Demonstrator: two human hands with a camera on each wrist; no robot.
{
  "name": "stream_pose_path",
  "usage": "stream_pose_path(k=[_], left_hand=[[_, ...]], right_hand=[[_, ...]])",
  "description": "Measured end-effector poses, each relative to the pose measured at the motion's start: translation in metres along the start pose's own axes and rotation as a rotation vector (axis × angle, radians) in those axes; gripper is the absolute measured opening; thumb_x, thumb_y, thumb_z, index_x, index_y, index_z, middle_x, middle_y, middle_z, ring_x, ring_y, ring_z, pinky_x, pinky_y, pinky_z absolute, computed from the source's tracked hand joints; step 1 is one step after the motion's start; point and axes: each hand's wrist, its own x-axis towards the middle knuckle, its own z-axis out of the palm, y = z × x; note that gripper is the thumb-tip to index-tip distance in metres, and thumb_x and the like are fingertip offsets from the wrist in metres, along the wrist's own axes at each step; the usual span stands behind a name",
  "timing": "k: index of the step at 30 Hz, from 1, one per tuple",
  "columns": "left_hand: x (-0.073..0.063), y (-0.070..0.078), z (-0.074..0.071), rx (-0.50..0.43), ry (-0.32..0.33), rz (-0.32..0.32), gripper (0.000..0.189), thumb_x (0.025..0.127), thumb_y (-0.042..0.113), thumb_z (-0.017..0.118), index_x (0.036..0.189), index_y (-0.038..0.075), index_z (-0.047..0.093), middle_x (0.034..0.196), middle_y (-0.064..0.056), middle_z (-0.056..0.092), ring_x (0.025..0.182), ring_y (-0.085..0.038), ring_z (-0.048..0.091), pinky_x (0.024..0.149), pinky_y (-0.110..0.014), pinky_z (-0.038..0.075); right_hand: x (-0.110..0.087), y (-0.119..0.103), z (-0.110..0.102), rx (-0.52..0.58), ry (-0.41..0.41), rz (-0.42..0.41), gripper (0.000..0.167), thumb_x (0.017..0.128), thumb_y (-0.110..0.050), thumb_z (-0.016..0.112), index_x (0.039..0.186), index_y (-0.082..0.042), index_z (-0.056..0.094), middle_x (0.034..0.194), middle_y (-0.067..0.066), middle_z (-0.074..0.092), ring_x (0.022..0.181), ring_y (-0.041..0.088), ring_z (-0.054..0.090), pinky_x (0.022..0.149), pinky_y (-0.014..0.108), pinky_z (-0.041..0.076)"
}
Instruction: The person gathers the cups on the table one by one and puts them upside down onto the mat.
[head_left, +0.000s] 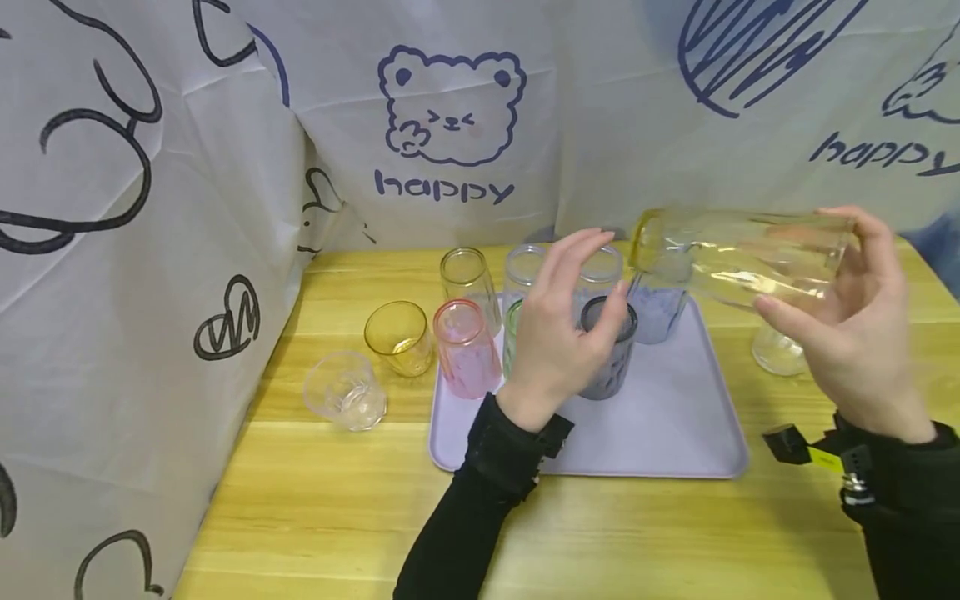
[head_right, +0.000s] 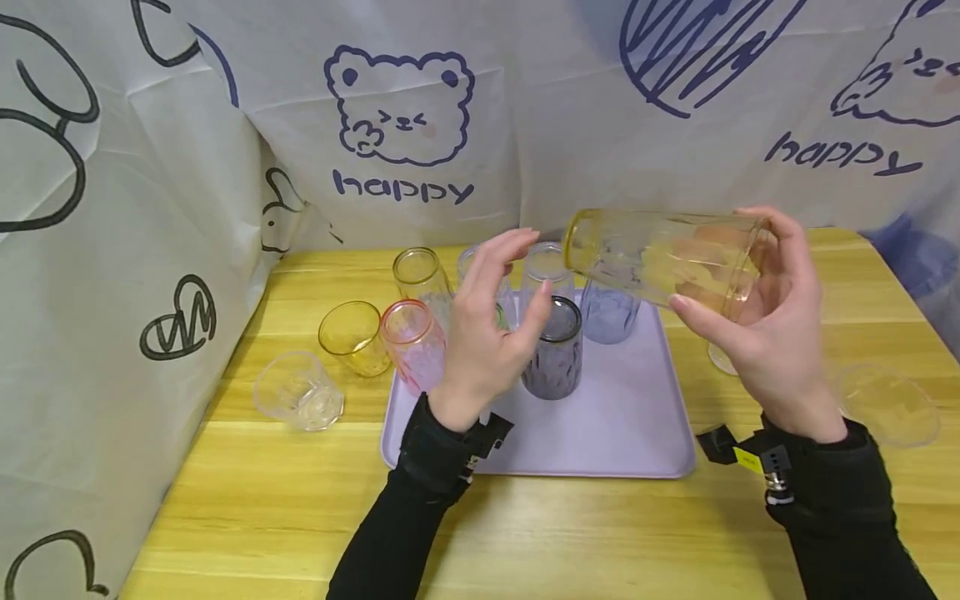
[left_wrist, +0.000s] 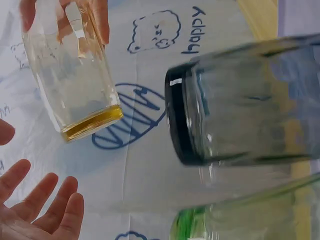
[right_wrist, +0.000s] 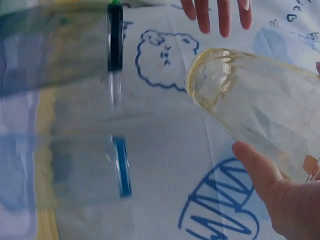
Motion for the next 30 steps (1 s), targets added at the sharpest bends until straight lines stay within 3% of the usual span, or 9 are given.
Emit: stream_pose_path(k=[5, 8, 10, 13, 18, 22, 24, 27, 30], left_hand=[[-0.003, -0.004, -0.006, -0.091, 0.057, -0.042, 0.05, 0.094, 0.024, 0.06, 0.139, 0.005, 0.052, 0.142, -0.014, 0.055, 0.132, -0.022, 0.054, 0.11, -0.031, 0.046], [-0.005, -0.006, -0.009, -0.219, 0.065, -0.1, 0.055, 0.095, 0.027, 0.057, 0.144, 0.004, 0.044, 0.148, -0.015, 0.049, 0.131, -0.026, 0.054, 0.108, -0.034, 0.048], [-0.005, -0.008, -0.01, -0.304, 0.076, -0.142, 0.06, 0.097, 0.033, 0.054, 0.148, 0.004, 0.039, 0.152, -0.016, 0.045, 0.131, -0.028, 0.054, 0.109, -0.035, 0.049], [-0.005, -0.011, -0.012, -0.396, 0.091, -0.19, 0.07, 0.099, 0.047, 0.052, 0.151, 0.005, 0.033, 0.157, -0.016, 0.039, 0.135, -0.031, 0.053, 0.111, -0.04, 0.048], [-0.004, -0.016, -0.013, -0.488, 0.08, -0.256, 0.083, 0.096, 0.062, 0.051, 0.154, 0.006, 0.028, 0.157, -0.016, 0.037, 0.136, -0.033, 0.052, 0.113, -0.046, 0.047], [-0.004, -0.019, -0.013, -0.554, 0.067, -0.29, 0.077, 0.098, 0.053, 0.053, 0.154, 0.007, 0.027, 0.156, -0.017, 0.037, 0.141, -0.03, 0.046, 0.117, -0.047, 0.042], [-0.004, -0.02, -0.013, -0.575, 0.061, -0.298, 0.077, 0.098, 0.05, 0.054, 0.154, 0.005, 0.026, 0.156, -0.019, 0.037, 0.135, -0.027, 0.05, 0.107, -0.04, 0.049], [-0.003, -0.02, -0.012, -0.632, 0.041, -0.298, 0.077, 0.098, 0.046, 0.055, 0.154, 0.003, 0.024, 0.156, -0.022, 0.036, 0.137, -0.025, 0.046, 0.102, -0.033, 0.052], [-0.002, -0.018, -0.01, -0.692, 0.025, -0.314, 0.071, 0.1, 0.036, 0.057, 0.153, 0.003, 0.024, 0.154, -0.022, 0.036, 0.13, -0.033, 0.052, 0.099, -0.033, 0.055]], right_hand=[[-0.004, 0.011, 0.02, 0.193, -0.018, -0.014, 0.079, 0.071, 0.039, 0.045, 0.143, 0.005, 0.039, 0.136, 0.022, 0.05, 0.12, 0.033, 0.063, 0.093, 0.038, 0.059], [-0.005, 0.018, 0.031, 0.346, -0.035, -0.021, 0.073, 0.075, 0.035, 0.046, 0.141, 0.005, 0.038, 0.134, 0.026, 0.054, 0.122, 0.038, 0.063, 0.096, 0.045, 0.057], [-0.004, 0.022, 0.038, 0.433, -0.042, -0.019, 0.069, 0.077, 0.033, 0.045, 0.139, 0.004, 0.037, 0.135, 0.027, 0.054, 0.123, 0.041, 0.062, 0.099, 0.05, 0.055], [-0.004, 0.028, 0.048, 0.474, -0.021, -0.011, 0.066, 0.079, 0.031, 0.045, 0.138, 0.002, 0.037, 0.138, 0.025, 0.052, 0.124, 0.04, 0.06, 0.101, 0.052, 0.054], [-0.008, 0.037, 0.058, 0.458, -0.015, -0.018, 0.067, 0.079, 0.028, 0.052, 0.138, 0.0, 0.039, 0.137, 0.023, 0.052, 0.122, 0.037, 0.06, 0.102, 0.05, 0.054], [-0.011, 0.044, 0.064, 0.411, -0.033, -0.051, 0.069, 0.077, 0.025, 0.059, 0.138, 0.0, 0.039, 0.134, 0.022, 0.054, 0.122, 0.035, 0.061, 0.102, 0.048, 0.055], [-0.012, 0.047, 0.067, 0.377, -0.037, -0.058, 0.072, 0.075, 0.026, 0.06, 0.138, -0.001, 0.039, 0.135, 0.021, 0.052, 0.124, 0.035, 0.059, 0.103, 0.047, 0.055], [-0.014, 0.05, 0.071, 0.251, -0.039, -0.054, 0.078, 0.071, 0.027, 0.06, 0.14, -0.002, 0.039, 0.137, 0.018, 0.049, 0.124, 0.031, 0.06, 0.1, 0.041, 0.056], [-0.017, 0.052, 0.072, 0.133, -0.045, -0.052, 0.083, 0.067, 0.026, 0.063, 0.141, -0.003, 0.038, 0.138, 0.015, 0.047, 0.122, 0.028, 0.06, 0.097, 0.037, 0.058]])
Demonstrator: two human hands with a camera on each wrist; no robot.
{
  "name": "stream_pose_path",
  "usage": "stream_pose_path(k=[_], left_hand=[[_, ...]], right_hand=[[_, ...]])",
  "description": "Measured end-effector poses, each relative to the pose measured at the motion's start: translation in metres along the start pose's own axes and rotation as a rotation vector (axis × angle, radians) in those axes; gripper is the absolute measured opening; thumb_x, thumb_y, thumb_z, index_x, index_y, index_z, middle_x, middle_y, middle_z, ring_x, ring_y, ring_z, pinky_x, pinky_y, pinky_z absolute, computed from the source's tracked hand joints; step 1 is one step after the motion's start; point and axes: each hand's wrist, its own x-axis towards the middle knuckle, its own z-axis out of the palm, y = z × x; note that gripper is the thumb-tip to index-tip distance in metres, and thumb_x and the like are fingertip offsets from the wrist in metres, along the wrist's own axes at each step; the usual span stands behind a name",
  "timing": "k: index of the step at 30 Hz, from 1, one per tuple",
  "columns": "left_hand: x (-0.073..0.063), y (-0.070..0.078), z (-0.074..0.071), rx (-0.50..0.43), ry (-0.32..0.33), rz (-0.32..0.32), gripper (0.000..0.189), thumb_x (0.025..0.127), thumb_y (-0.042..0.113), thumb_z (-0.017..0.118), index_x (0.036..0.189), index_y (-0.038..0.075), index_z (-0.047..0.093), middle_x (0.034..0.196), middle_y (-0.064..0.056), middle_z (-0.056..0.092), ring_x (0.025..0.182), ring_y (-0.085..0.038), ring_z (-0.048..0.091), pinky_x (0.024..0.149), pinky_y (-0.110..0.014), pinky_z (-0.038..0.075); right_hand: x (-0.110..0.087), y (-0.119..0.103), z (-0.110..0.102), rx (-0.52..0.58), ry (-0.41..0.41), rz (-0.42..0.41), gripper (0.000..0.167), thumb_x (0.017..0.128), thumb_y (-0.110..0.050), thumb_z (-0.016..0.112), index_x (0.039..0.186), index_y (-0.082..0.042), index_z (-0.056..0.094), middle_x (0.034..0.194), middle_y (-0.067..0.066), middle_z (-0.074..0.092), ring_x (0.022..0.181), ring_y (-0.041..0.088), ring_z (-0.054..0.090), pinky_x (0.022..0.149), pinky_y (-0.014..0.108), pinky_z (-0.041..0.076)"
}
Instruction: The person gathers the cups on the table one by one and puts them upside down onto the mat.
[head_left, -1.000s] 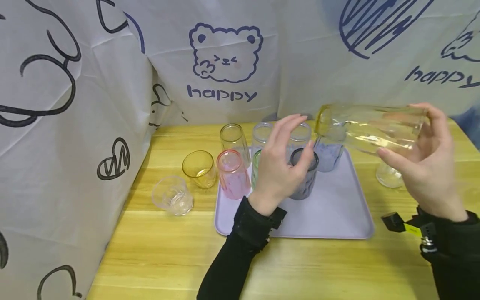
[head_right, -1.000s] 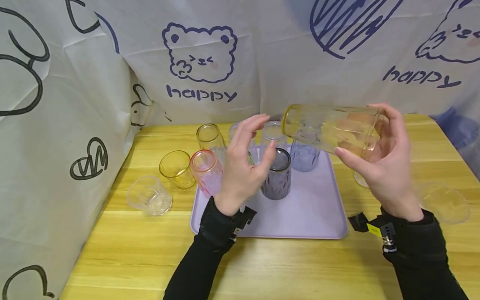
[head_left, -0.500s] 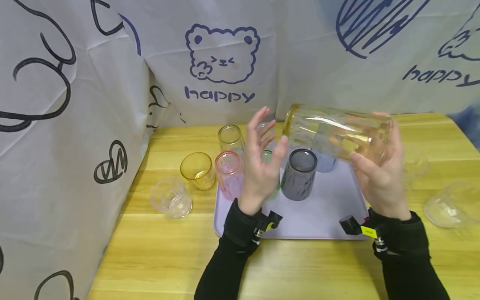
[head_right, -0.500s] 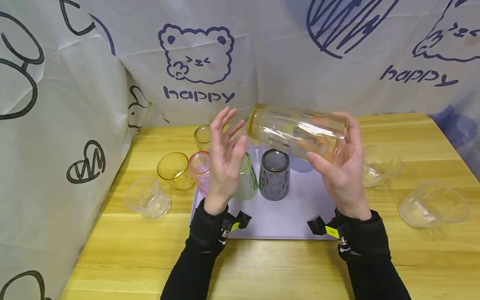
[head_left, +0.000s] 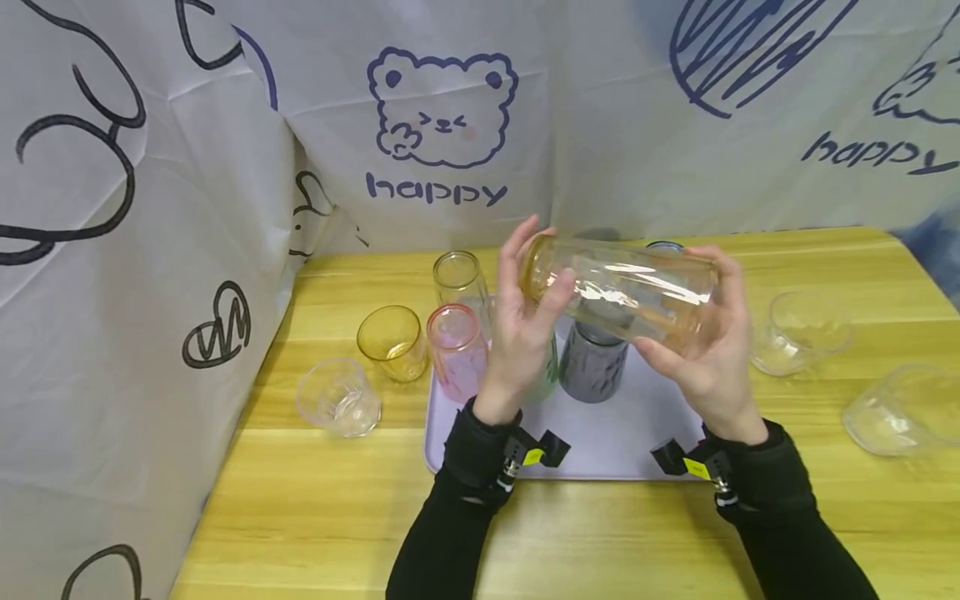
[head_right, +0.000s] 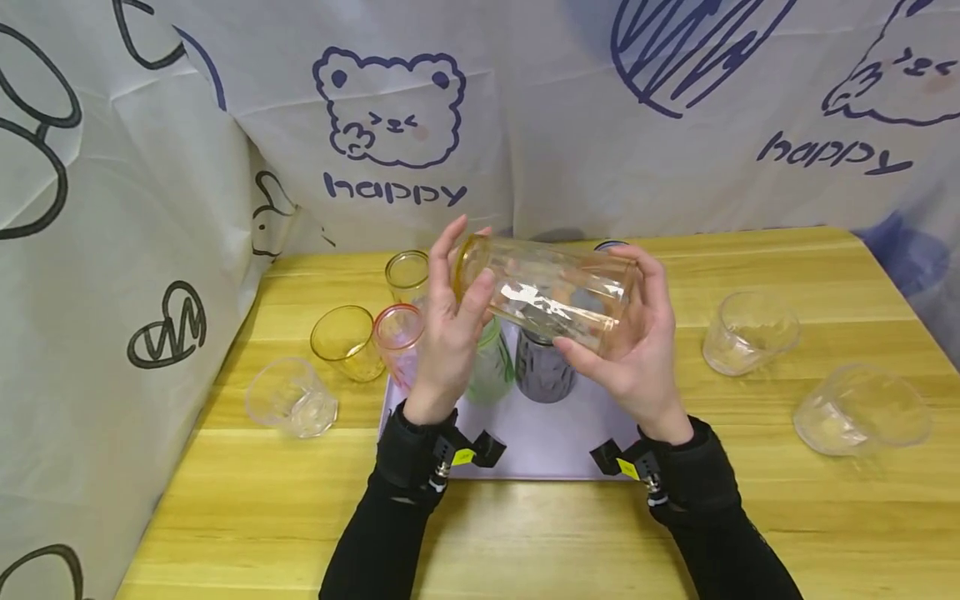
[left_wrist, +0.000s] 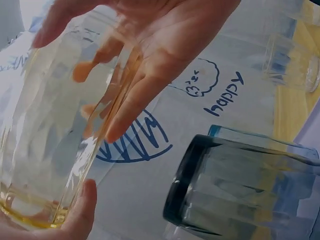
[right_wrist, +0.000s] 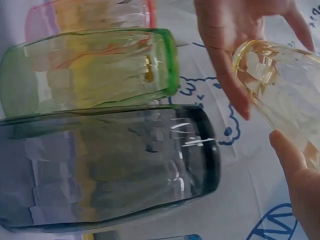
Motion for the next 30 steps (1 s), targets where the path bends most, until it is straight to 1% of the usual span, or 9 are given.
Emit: stream_pose_path(k=[1, 5, 8, 10, 14, 17, 20, 26, 30], left_hand=[[0.0, 0.0, 0.001, -0.006, 0.003, -0.007, 0.067, 0.1, 0.029, 0.057, 0.153, 0.003, 0.026, 0.154, -0.021, 0.036, 0.139, -0.033, 0.046, 0.109, -0.037, 0.05], [0.0, -0.001, 0.005, -0.014, 0.042, -0.045, 0.059, 0.097, 0.011, 0.058, 0.15, 0.006, 0.034, 0.15, -0.016, 0.041, 0.125, -0.025, 0.053, 0.111, -0.045, 0.046], [0.0, -0.002, 0.007, -0.023, 0.059, -0.046, 0.058, 0.095, 0.007, 0.059, 0.149, 0.006, 0.036, 0.148, -0.015, 0.042, 0.117, -0.012, 0.053, 0.11, -0.048, 0.045], [0.0, -0.003, 0.007, -0.025, 0.061, -0.035, 0.058, 0.095, 0.007, 0.059, 0.148, 0.004, 0.037, 0.148, -0.016, 0.043, 0.119, -0.009, 0.052, 0.112, -0.047, 0.043], [0.0, -0.005, 0.007, -0.024, 0.061, -0.012, 0.058, 0.094, 0.008, 0.06, 0.147, 0.002, 0.037, 0.148, -0.019, 0.042, 0.135, -0.019, 0.047, 0.117, -0.043, 0.039], [0.0, -0.005, 0.006, -0.032, 0.057, -0.009, 0.059, 0.094, 0.008, 0.06, 0.147, 0.001, 0.036, 0.148, -0.019, 0.041, 0.133, -0.019, 0.047, 0.115, -0.037, 0.041], [0.0, -0.004, 0.006, -0.045, 0.052, -0.009, 0.058, 0.094, 0.006, 0.06, 0.147, 0.001, 0.036, 0.149, -0.017, 0.041, 0.122, -0.007, 0.051, 0.108, -0.031, 0.046], [0.001, -0.004, 0.004, -0.047, 0.04, 0.029, 0.058, 0.093, 0.002, 0.059, 0.146, -0.003, 0.036, 0.148, -0.019, 0.041, 0.109, -0.006, 0.057, 0.098, -0.023, 0.051], [0.002, -0.005, 0.002, 0.003, 0.044, 0.078, 0.058, 0.092, 0.004, 0.061, 0.144, -0.005, 0.037, 0.146, -0.024, 0.043, 0.116, -0.006, 0.054, 0.099, -0.023, 0.049]], right_hand=[[-0.001, 0.0, 0.0, -0.03, 0.0, 0.001, 0.084, 0.067, 0.026, 0.063, 0.141, -0.004, 0.038, 0.138, 0.014, 0.047, 0.121, 0.027, 0.061, 0.096, 0.035, 0.058], [-0.003, 0.003, -0.001, -0.069, -0.008, 0.005, 0.085, 0.067, 0.024, 0.064, 0.142, -0.005, 0.038, 0.14, 0.013, 0.047, 0.122, 0.027, 0.06, 0.096, 0.035, 0.058], [-0.002, 0.003, -0.002, -0.07, -0.017, 0.011, 0.085, 0.067, 0.024, 0.064, 0.142, -0.005, 0.037, 0.139, 0.013, 0.048, 0.122, 0.027, 0.061, 0.096, 0.034, 0.058], [-0.002, 0.002, -0.003, -0.07, -0.023, 0.013, 0.086, 0.067, 0.024, 0.065, 0.142, -0.005, 0.037, 0.139, 0.014, 0.048, 0.122, 0.027, 0.061, 0.095, 0.034, 0.058], [0.0, 0.001, -0.004, -0.07, -0.043, 0.016, 0.087, 0.066, 0.026, 0.066, 0.142, -0.004, 0.036, 0.138, 0.013, 0.047, 0.123, 0.026, 0.061, 0.097, 0.034, 0.057], [0.001, -0.001, -0.004, -0.069, -0.069, 0.015, 0.087, 0.066, 0.026, 0.067, 0.142, -0.004, 0.035, 0.139, 0.013, 0.047, 0.125, 0.026, 0.059, 0.099, 0.035, 0.056], [0.002, -0.002, -0.005, -0.093, -0.089, 0.016, 0.088, 0.067, 0.026, 0.068, 0.143, -0.003, 0.035, 0.14, 0.012, 0.047, 0.126, 0.025, 0.057, 0.1, 0.033, 0.056], [0.004, -0.007, -0.01, -0.123, -0.147, 0.026, 0.09, 0.066, 0.028, 0.067, 0.145, -0.001, 0.036, 0.141, 0.011, 0.049, 0.127, 0.023, 0.057, 0.1, 0.03, 0.056], [0.005, -0.011, -0.016, -0.081, -0.216, 0.073, 0.084, 0.072, 0.027, 0.063, 0.146, 0.0, 0.036, 0.144, 0.012, 0.051, 0.131, 0.022, 0.058, 0.099, 0.033, 0.057]])
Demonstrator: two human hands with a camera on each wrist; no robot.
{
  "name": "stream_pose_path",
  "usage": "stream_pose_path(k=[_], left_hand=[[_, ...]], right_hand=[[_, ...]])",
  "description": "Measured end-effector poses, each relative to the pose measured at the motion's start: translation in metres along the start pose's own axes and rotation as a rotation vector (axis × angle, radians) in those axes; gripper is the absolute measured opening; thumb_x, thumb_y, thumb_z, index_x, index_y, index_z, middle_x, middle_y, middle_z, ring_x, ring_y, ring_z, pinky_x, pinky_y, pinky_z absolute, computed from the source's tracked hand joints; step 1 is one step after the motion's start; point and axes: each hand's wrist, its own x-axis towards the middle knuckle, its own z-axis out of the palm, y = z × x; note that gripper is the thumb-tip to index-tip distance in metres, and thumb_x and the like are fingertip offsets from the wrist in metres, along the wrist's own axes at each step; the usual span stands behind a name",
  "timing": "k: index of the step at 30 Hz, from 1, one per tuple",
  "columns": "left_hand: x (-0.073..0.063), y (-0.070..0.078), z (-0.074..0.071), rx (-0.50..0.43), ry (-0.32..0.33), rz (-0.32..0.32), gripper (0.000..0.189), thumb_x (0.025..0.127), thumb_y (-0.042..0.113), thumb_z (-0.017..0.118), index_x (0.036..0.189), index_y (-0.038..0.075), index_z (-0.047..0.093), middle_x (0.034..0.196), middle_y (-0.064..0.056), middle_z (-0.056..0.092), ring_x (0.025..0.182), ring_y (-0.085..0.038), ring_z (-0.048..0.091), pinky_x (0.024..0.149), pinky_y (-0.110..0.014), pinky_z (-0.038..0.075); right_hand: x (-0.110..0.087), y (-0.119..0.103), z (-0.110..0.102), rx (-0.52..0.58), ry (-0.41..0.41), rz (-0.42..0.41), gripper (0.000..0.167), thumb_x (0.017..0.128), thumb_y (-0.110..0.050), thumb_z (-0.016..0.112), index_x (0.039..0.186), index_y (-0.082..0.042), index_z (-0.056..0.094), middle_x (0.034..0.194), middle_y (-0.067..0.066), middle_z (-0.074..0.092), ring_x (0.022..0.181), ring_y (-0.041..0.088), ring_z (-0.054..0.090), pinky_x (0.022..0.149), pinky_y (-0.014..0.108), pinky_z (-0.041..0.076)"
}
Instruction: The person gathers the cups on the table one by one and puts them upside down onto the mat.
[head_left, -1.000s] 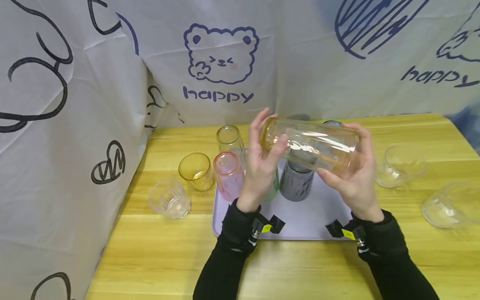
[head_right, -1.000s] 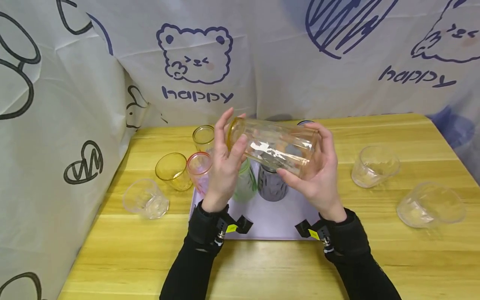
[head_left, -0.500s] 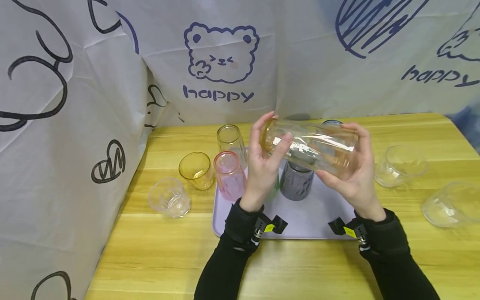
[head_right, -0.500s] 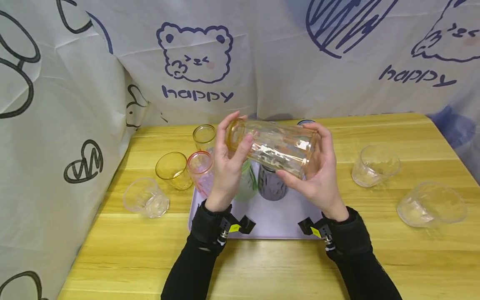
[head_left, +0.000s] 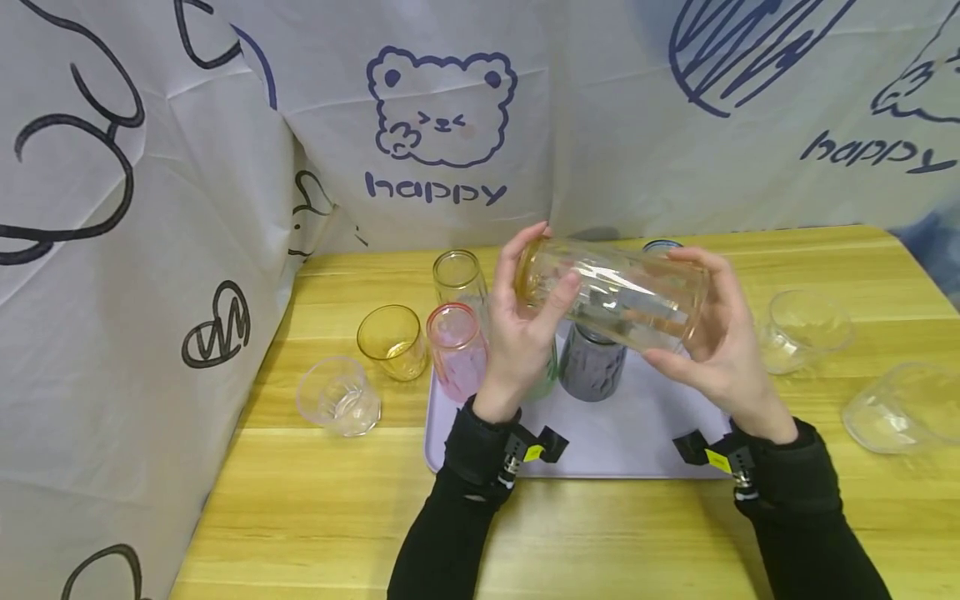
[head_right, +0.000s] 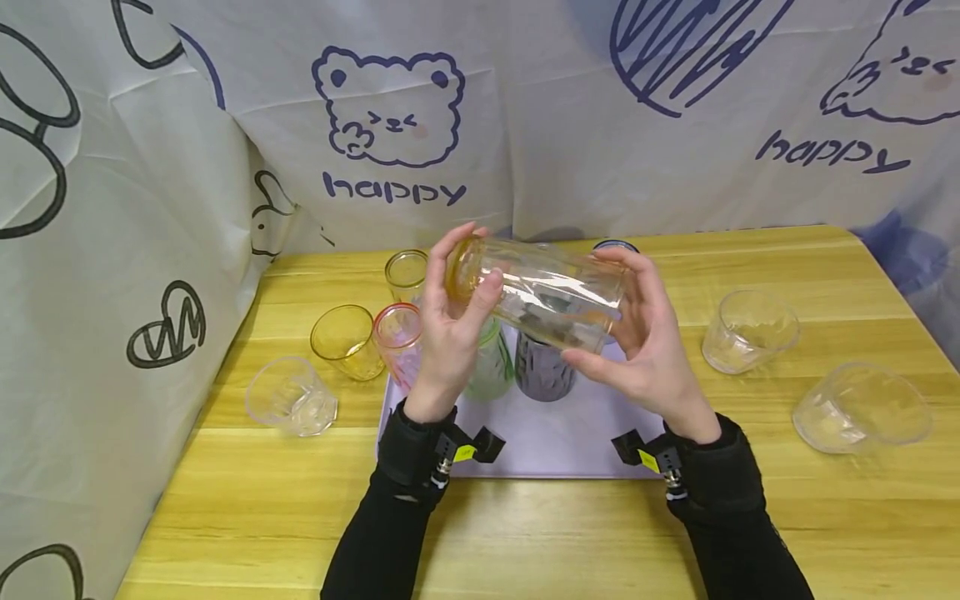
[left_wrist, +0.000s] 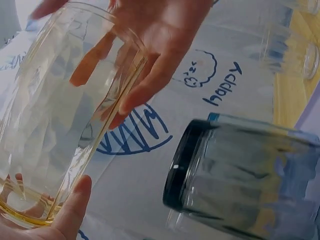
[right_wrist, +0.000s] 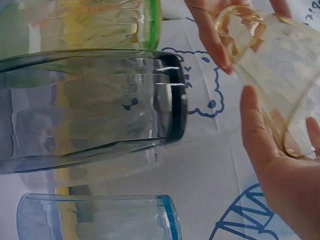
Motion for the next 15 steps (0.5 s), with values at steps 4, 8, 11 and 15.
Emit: stream_pose_path(k=[4, 8, 11, 15], left_hand=[[0.0, 0.0, -0.002, 0.021, 0.0, 0.024, 0.059, 0.093, 0.011, 0.065, 0.144, -0.005, 0.039, 0.146, -0.025, 0.045, 0.121, -0.007, 0.052, 0.098, -0.024, 0.053], [-0.001, 0.0, -0.003, 0.016, -0.014, 0.014, 0.062, 0.093, 0.016, 0.068, 0.145, -0.003, 0.04, 0.148, -0.022, 0.044, 0.117, -0.01, 0.056, 0.083, -0.026, 0.061], [-0.001, 0.0, -0.003, 0.03, -0.033, 0.015, 0.065, 0.092, 0.017, 0.069, 0.146, -0.001, 0.039, 0.149, -0.021, 0.044, 0.116, -0.01, 0.057, 0.077, -0.03, 0.063], [-0.001, 0.001, -0.002, 0.051, -0.054, 0.018, 0.067, 0.089, 0.013, 0.069, 0.147, 0.0, 0.038, 0.149, -0.02, 0.044, 0.116, -0.013, 0.057, 0.08, -0.035, 0.063]], right_hand=[[-0.002, -0.004, -0.006, -0.002, -0.054, 0.065, 0.073, 0.082, 0.016, 0.06, 0.149, -0.002, 0.035, 0.148, 0.012, 0.049, 0.134, 0.022, 0.056, 0.099, 0.034, 0.057], [-0.003, -0.008, -0.01, -0.002, -0.077, 0.127, 0.062, 0.093, -0.001, 0.058, 0.15, -0.004, 0.036, 0.151, 0.011, 0.049, 0.136, 0.021, 0.054, 0.098, 0.034, 0.058], [-0.003, -0.009, -0.012, 0.023, -0.095, 0.171, 0.057, 0.097, -0.01, 0.056, 0.15, -0.002, 0.036, 0.15, 0.011, 0.05, 0.132, 0.022, 0.058, 0.098, 0.034, 0.058], [-0.003, -0.009, -0.015, 0.047, -0.108, 0.244, 0.056, 0.099, -0.012, 0.05, 0.151, 0.0, 0.032, 0.15, 0.012, 0.05, 0.126, 0.022, 0.063, 0.098, 0.034, 0.058]])
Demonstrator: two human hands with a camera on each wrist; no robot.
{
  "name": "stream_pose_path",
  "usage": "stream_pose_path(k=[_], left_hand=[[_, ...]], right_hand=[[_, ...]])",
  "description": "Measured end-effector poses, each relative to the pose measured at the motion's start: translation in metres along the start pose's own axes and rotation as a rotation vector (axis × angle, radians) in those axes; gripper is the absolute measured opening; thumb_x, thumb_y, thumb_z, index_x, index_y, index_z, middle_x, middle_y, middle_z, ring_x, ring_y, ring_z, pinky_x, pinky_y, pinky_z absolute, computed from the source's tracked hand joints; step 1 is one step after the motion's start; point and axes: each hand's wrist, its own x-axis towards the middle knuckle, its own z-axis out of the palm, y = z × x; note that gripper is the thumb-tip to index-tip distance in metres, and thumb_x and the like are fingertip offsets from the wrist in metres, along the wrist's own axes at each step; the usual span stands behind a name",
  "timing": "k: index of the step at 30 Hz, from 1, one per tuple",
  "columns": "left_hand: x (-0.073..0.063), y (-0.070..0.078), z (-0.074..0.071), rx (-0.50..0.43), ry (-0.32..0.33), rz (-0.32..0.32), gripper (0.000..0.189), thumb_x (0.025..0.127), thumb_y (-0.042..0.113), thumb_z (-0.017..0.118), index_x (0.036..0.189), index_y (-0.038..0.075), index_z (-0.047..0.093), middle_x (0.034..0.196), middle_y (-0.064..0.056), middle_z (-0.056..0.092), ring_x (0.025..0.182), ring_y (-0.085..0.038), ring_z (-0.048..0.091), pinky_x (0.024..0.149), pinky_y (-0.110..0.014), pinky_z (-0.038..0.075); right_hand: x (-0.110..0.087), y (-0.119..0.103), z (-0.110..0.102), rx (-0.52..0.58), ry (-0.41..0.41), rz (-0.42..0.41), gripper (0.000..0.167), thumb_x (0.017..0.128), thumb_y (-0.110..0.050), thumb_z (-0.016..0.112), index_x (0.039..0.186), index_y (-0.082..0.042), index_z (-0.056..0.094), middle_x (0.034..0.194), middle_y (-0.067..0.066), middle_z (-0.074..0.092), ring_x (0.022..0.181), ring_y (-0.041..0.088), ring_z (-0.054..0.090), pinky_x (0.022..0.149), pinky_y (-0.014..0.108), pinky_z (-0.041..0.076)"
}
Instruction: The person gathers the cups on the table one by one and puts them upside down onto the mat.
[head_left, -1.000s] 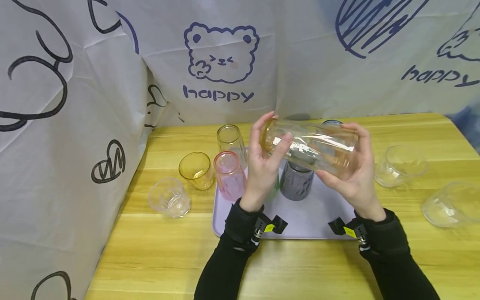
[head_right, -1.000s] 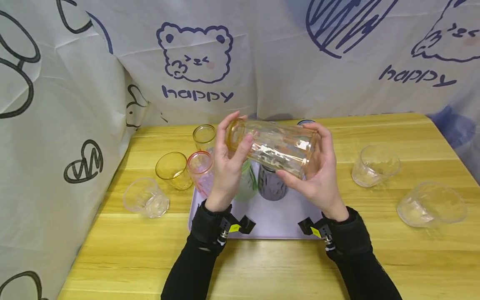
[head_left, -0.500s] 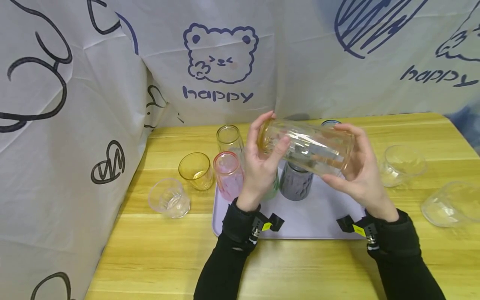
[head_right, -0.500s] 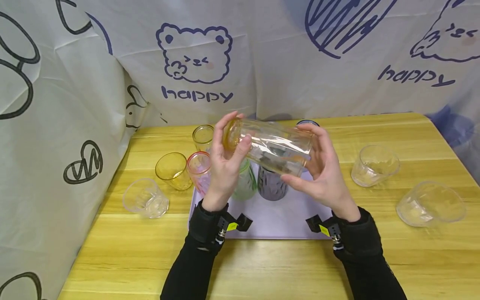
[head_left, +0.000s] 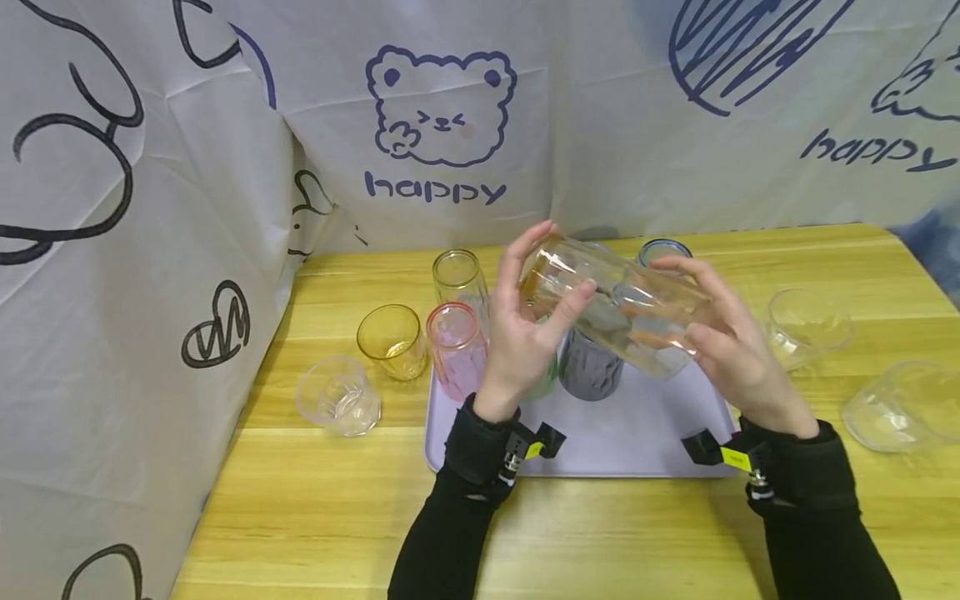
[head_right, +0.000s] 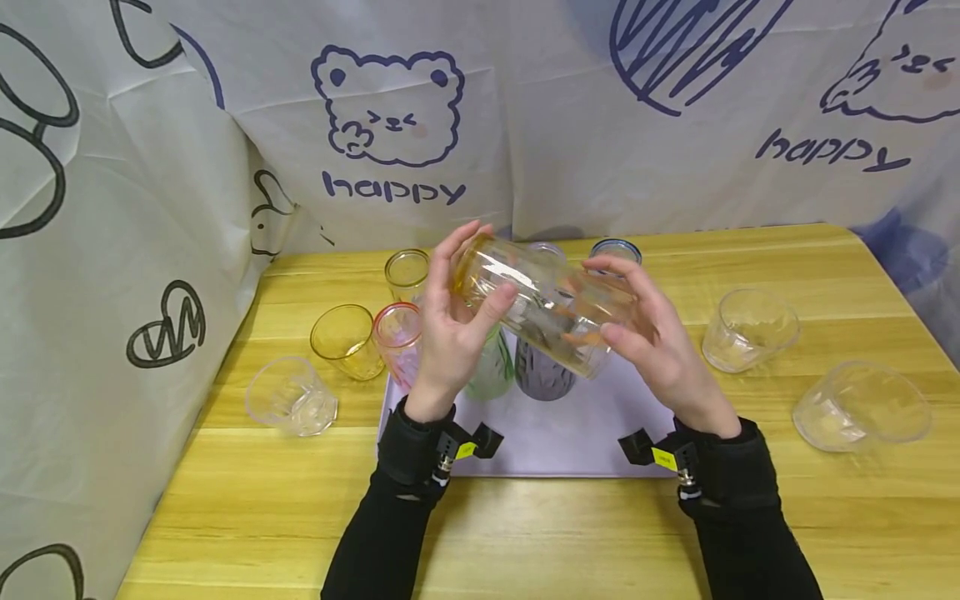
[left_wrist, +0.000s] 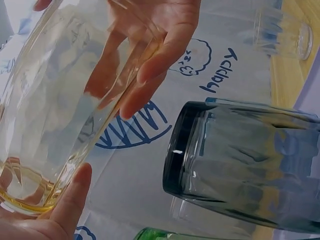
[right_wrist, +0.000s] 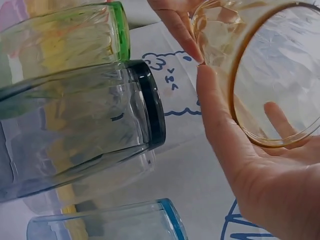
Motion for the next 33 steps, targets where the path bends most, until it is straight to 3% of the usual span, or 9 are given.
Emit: stream_pose_path(k=[7, 10, 14, 18, 20, 23, 27, 31, 33], left_hand=[[0.001, 0.001, 0.0, 0.021, -0.046, 0.017, 0.071, 0.087, 0.007, 0.07, 0.149, 0.001, 0.036, 0.149, -0.022, 0.041, 0.119, -0.029, 0.057, 0.086, -0.037, 0.062], [0.001, 0.001, -0.001, 0.013, -0.07, 0.016, 0.072, 0.087, 0.009, 0.07, 0.15, 0.002, 0.034, 0.15, -0.022, 0.04, 0.118, -0.034, 0.057, 0.087, -0.037, 0.062], [0.001, 0.002, -0.002, 0.025, -0.093, 0.027, 0.075, 0.086, 0.004, 0.071, 0.15, 0.001, 0.033, 0.15, -0.025, 0.04, 0.125, -0.034, 0.055, 0.09, -0.038, 0.061], [0.001, 0.002, -0.002, 0.053, -0.113, 0.038, 0.077, 0.084, 0.0, 0.071, 0.15, 0.001, 0.032, 0.15, -0.025, 0.041, 0.133, -0.029, 0.049, 0.092, -0.038, 0.061], [0.0, 0.001, -0.002, 0.054, -0.123, 0.034, 0.076, 0.086, 0.006, 0.072, 0.151, 0.003, 0.032, 0.15, -0.024, 0.041, 0.132, -0.027, 0.05, 0.089, -0.037, 0.062], [-0.001, -0.001, -0.002, 0.059, -0.133, 0.026, 0.078, 0.091, 0.029, 0.074, 0.152, 0.006, 0.032, 0.152, -0.02, 0.041, 0.132, -0.025, 0.051, 0.084, -0.035, 0.063], [-0.001, -0.003, -0.001, 0.058, -0.146, 0.013, 0.09, 0.088, 0.057, 0.07, 0.153, 0.007, 0.032, 0.153, -0.018, 0.04, 0.129, -0.025, 0.053, 0.085, -0.035, 0.062], [-0.001, -0.003, 0.0, 0.061, -0.16, 0.009, 0.093, 0.087, 0.06, 0.069, 0.153, 0.008, 0.031, 0.153, -0.018, 0.041, 0.129, -0.026, 0.054, 0.088, -0.035, 0.062], [-0.002, -0.003, 0.0, 0.075, -0.165, 0.01, 0.094, 0.087, 0.062, 0.068, 0.153, 0.008, 0.031, 0.153, -0.018, 0.041, 0.131, -0.026, 0.052, 0.088, -0.033, 0.062]], right_hand=[[-0.001, -0.002, -0.005, 0.001, -0.058, 0.095, 0.055, 0.099, -0.01, 0.041, 0.153, -0.006, 0.031, 0.151, 0.01, 0.05, 0.125, 0.023, 0.065, 0.099, 0.035, 0.057], [-0.001, 0.0, -0.01, 0.019, -0.112, 0.116, 0.054, 0.102, -0.019, 0.042, 0.154, -0.009, 0.031, 0.15, 0.01, 0.052, 0.123, 0.026, 0.066, 0.099, 0.037, 0.057], [-0.003, 0.004, -0.017, 0.046, -0.171, 0.151, 0.06, 0.104, -0.036, 0.045, 0.156, -0.012, 0.028, 0.152, 0.006, 0.049, 0.125, 0.026, 0.065, 0.1, 0.038, 0.056], [-0.004, 0.009, -0.023, 0.044, -0.217, 0.18, 0.062, 0.104, -0.041, 0.044, 0.157, -0.015, 0.026, 0.151, 0.003, 0.051, 0.124, 0.025, 0.065, 0.101, 0.037, 0.054], [-0.004, 0.011, -0.026, 0.044, -0.239, 0.186, 0.061, 0.104, -0.04, 0.043, 0.158, -0.017, 0.025, 0.15, 0.003, 0.053, 0.124, 0.024, 0.065, 0.101, 0.036, 0.054], [-0.005, 0.014, -0.029, 0.039, -0.264, 0.2, 0.061, 0.105, -0.039, 0.043, 0.159, -0.02, 0.023, 0.148, 0.003, 0.055, 0.123, 0.023, 0.066, 0.099, 0.036, 0.055], [-0.007, 0.018, -0.033, 0.0, -0.262, 0.241, 0.064, 0.104, -0.04, 0.044, 0.16, -0.023, 0.02, 0.151, 0.0, 0.049, 0.121, 0.022, 0.066, 0.097, 0.036, 0.056], [-0.01, 0.017, -0.032, -0.051, -0.254, 0.272, 0.069, 0.103, -0.038, 0.047, 0.162, -0.021, 0.015, 0.159, -0.001, 0.035, 0.127, 0.019, 0.062, 0.098, 0.035, 0.056], [-0.011, 0.016, -0.032, -0.088, -0.247, 0.292, 0.072, 0.103, -0.035, 0.049, 0.163, -0.021, 0.012, 0.165, 0.006, 0.026, 0.132, 0.014, 0.056, 0.099, 0.032, 0.054]])
